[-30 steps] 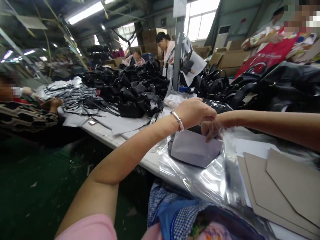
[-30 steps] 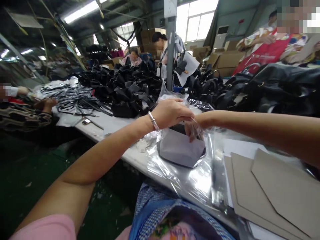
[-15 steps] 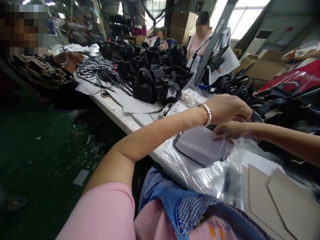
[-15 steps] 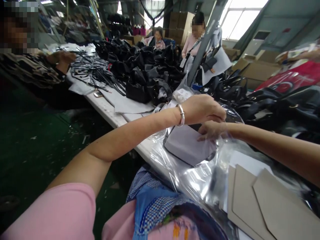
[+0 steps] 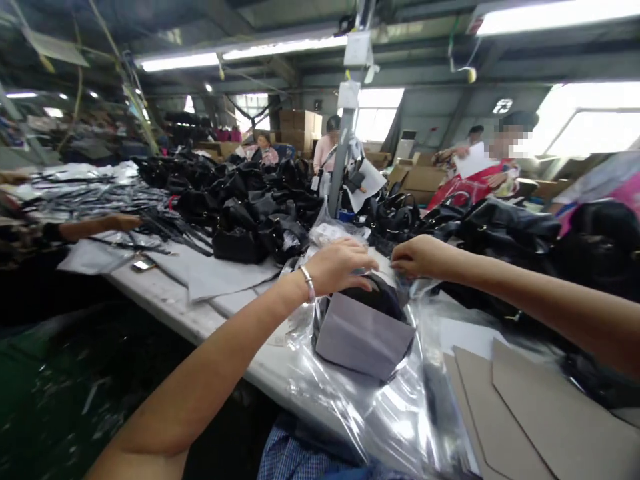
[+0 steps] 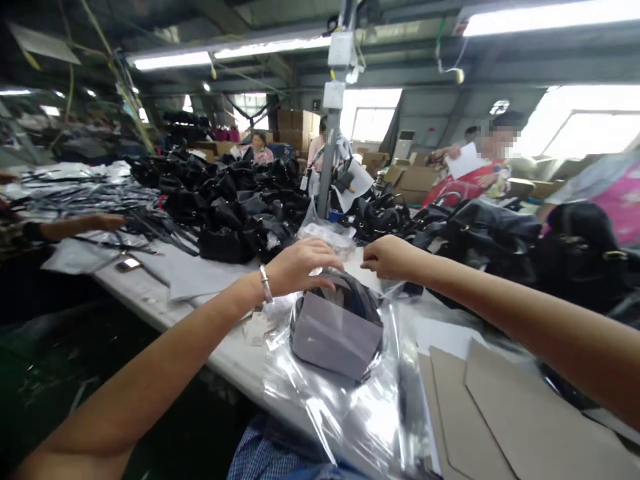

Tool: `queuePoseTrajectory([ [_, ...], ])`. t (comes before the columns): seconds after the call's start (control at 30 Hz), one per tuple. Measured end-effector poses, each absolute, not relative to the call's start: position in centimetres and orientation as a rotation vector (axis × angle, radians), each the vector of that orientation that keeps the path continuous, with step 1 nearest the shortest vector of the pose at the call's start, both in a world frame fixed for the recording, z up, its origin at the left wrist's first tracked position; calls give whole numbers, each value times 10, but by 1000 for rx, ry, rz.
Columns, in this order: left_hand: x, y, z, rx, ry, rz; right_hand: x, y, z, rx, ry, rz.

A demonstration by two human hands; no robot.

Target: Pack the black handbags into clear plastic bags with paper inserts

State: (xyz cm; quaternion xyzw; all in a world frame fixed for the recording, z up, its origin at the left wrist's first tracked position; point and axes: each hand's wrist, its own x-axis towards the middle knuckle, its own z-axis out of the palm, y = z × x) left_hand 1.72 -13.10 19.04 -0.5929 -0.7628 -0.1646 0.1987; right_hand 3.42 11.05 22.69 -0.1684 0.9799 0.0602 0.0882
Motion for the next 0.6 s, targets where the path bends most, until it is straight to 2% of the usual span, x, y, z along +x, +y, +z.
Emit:
queuePoseTrajectory([
  [0.13, 7, -131, 202, -1743, -2174, -583, 20, 110, 207, -434, 2891, 367],
  [0.27, 8, -129, 214, -1870, -2255, -601, 9, 102, 183, -421, 2781, 414],
  [0.6, 27, -136, 218, -1941, -2155, -532, -25, 105, 176, -666, 2688, 106],
])
